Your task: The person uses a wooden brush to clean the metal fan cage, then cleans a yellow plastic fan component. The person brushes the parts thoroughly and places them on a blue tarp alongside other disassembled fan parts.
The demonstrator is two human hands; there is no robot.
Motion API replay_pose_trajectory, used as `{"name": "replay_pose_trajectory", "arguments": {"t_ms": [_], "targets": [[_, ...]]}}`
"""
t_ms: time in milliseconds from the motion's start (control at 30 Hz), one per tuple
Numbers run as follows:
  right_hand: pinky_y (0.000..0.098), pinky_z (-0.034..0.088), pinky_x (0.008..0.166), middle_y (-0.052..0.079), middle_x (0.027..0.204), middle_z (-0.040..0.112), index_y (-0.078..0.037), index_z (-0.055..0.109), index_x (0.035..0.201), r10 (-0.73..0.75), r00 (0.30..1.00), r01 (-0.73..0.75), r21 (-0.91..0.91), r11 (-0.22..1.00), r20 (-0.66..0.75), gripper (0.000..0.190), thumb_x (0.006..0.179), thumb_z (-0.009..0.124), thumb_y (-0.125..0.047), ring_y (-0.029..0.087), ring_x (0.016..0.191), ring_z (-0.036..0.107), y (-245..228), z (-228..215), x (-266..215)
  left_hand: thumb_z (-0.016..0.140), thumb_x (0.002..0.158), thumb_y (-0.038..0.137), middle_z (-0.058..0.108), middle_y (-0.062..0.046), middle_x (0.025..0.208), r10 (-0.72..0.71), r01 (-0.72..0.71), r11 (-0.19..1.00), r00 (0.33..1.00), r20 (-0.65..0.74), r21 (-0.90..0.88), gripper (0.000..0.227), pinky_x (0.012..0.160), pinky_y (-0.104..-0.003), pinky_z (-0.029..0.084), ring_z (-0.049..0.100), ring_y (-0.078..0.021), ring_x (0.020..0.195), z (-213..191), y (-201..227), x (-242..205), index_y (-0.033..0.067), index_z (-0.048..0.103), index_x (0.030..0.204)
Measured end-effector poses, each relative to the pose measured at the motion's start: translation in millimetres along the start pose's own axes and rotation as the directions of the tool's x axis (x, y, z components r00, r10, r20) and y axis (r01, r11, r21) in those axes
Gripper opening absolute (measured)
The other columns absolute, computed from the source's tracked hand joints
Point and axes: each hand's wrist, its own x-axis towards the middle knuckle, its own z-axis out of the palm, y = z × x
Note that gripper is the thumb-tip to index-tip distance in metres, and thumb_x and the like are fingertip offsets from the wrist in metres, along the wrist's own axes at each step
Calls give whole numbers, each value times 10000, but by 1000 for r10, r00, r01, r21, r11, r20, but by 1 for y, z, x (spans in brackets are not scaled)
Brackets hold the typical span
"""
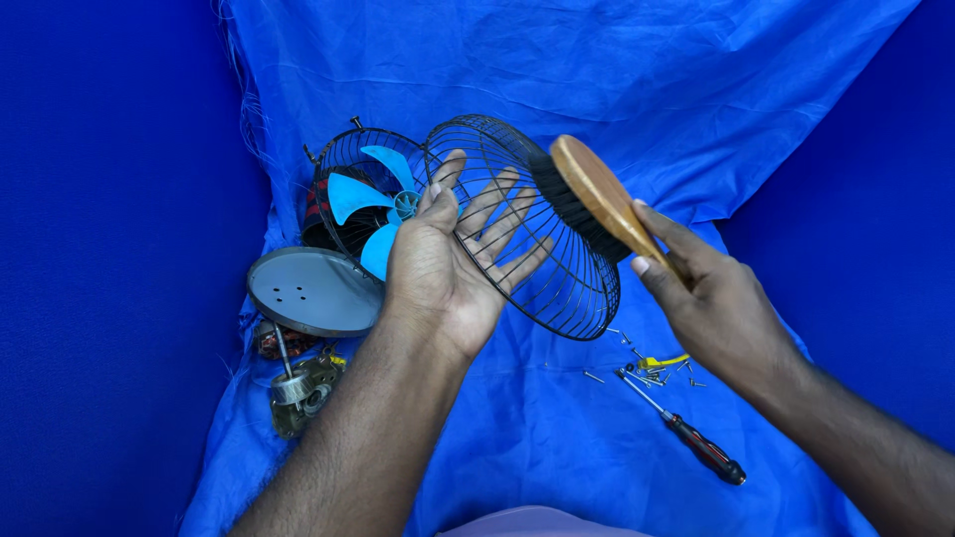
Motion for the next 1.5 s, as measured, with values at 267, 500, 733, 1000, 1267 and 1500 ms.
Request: {"name": "replay_pose_trajectory", "arguments": {"t_ms": [267,500,733,1000,1267,1500], "targets": [[329,568,721,165,1204,737,-128,505,1524,-208,972,205,41,978,105,602,944,656,-189,188,873,710,-9,3,-47,315,1071,367,602,-197,1408,74,-61,982,995,67,-176,453,1070,-624,473,583,-394,1298,-10,-4,12,253,468,1481],[328,559,714,137,1110,714,-192,418,1565,213,961,-220,21,975,179,588,1006,602,-212,173,767,675,11,5,4,275,1026,409,565,-109,1398,27,-27,1000,999,31,-14,458,1033,-638,487,530,-294,1343,3,2,-8,321,417,1453],[387,579,707,154,965,739,-370,360,1620,512,827,-489,-150,859,234,644,1044,637,-293,270,742,746,-14,7,-39,274,1017,412,589,-92,1382,32,-32,999,999,-37,16,456,1006,-604,475,551,-278,1308,-10,1,3,328,441,1432],[302,595,762,152,1039,740,-292,346,1589,336,897,-228,-349,909,289,642,1008,616,-252,221,846,759,3,2,-28,284,1053,402,594,-132,1399,37,-34,993,999,27,-115,446,1047,-615,482,565,-312,1322,-15,-10,11,308,465,1449],[318,550,801,147,1169,720,-191,396,1593,219,956,-248,141,958,193,588,1041,599,-184,192,940,689,16,10,-10,284,1026,409,576,-104,1404,-6,6,1000,1000,2,20,436,1017,-638,480,552,-281,1326,-1,-6,3,343,445,1427],[321,573,699,167,1040,748,-174,462,1545,-268,961,268,8,963,69,617,956,641,-213,204,823,718,-8,5,-58,315,1083,367,609,-223,1426,92,-93,987,996,-14,-129,440,1056,-611,505,593,-416,1333,-19,-12,18,262,475,1478]]}}
